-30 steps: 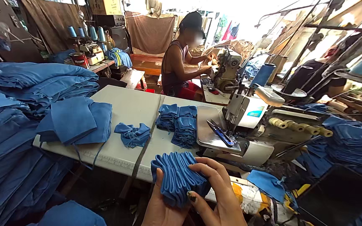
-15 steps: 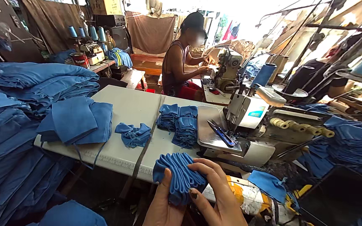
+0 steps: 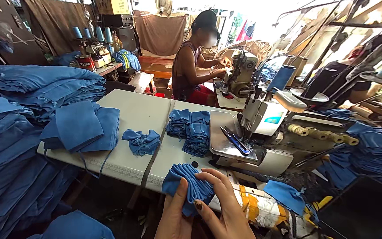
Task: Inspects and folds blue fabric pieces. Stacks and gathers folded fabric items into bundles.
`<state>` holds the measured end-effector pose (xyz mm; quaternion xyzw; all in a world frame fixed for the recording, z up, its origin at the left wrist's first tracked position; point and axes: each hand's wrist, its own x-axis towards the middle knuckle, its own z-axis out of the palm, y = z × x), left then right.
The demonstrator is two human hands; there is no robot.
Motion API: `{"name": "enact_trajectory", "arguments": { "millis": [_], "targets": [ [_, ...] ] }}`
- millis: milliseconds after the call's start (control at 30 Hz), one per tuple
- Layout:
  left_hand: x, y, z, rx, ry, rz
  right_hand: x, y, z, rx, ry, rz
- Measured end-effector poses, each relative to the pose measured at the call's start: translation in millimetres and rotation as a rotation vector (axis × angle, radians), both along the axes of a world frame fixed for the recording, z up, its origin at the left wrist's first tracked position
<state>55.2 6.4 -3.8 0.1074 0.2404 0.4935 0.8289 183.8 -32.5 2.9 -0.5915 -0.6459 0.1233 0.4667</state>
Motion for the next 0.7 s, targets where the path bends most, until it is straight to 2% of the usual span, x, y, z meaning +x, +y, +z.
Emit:
{"name": "enact_trajectory", "arguments": {
  "millis": [233, 367, 500, 633, 700],
  "targets": [
    [14, 8, -8, -0.014, 0.04, 0.015, 5, 12, -22, 0.0, 0.141, -0.086],
    [38, 28, -9, -0.08, 0.313, 0.077, 11, 14, -24, 0.133, -0.022, -0.258],
    [67, 42, -14, 0.009, 0.417, 0.146, 13, 18, -28, 0.229, -0.145, -0.272],
    [80, 36, -25, 0.066, 0.46, 0.099, 24, 35, -56, 0.214, -0.011, -0.286],
    [73, 37, -33, 0.174, 0.523, 0.015, 39, 39, -66, 0.219, 0.015, -0.281]
  ]
}}
